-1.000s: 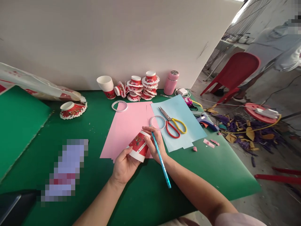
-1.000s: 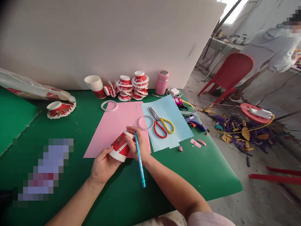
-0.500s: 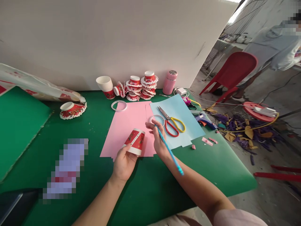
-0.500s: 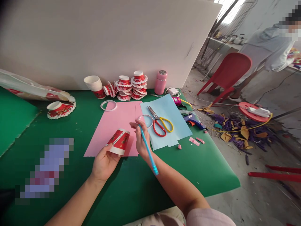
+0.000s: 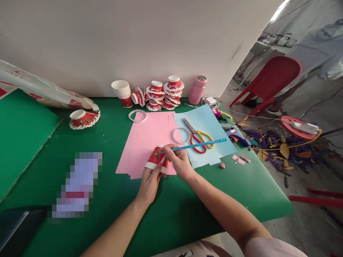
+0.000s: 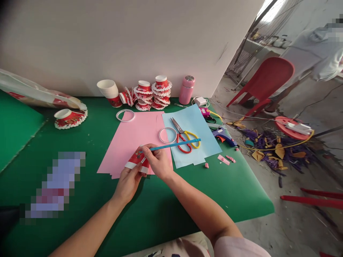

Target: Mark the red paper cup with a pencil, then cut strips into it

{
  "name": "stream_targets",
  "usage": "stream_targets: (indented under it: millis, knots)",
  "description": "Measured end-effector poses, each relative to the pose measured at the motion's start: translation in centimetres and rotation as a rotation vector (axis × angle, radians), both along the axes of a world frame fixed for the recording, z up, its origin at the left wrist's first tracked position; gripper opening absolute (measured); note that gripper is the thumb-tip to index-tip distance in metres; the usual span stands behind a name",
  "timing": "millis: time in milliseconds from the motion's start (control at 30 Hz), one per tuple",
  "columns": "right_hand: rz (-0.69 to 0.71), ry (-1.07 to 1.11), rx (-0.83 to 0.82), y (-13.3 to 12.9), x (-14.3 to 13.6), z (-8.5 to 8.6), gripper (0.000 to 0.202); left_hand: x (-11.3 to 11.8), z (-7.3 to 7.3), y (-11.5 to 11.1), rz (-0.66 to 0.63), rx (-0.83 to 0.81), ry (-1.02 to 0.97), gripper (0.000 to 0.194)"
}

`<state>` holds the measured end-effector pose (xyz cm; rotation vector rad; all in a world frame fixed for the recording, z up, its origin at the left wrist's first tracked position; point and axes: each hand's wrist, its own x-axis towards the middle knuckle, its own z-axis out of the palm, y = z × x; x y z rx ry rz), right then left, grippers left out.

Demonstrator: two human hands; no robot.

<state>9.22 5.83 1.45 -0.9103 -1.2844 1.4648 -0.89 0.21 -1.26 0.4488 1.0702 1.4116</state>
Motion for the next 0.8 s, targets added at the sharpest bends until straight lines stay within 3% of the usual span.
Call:
stream_targets:
  millis: [167,400,600,800]
  knots:
    - [-0.022,-0.057,0.022,-0.6,-0.3,-0.5,0.037,-0.1,-0.4,-0.2,-0.052,0.02,0.054,0.035]
    - [-0.063,-0.223,0.12,-0.9,-0.1,-0.9,0.035,-0.3,-0.6,-0.3,-0.092,0.049,0.104,0.028]
    - [0.022,-0.209,0.086,-1.2,0.0,-1.3,0.03,-0.2,-0.3,-0.3,-0.112,0.059,0.109,0.022]
    - [0.008,-0.218,0.108,-1.2,-0.1,-2.1,0.029,-0.3,-0.6,-0.3,-0.141,0.057,0.153,0.024]
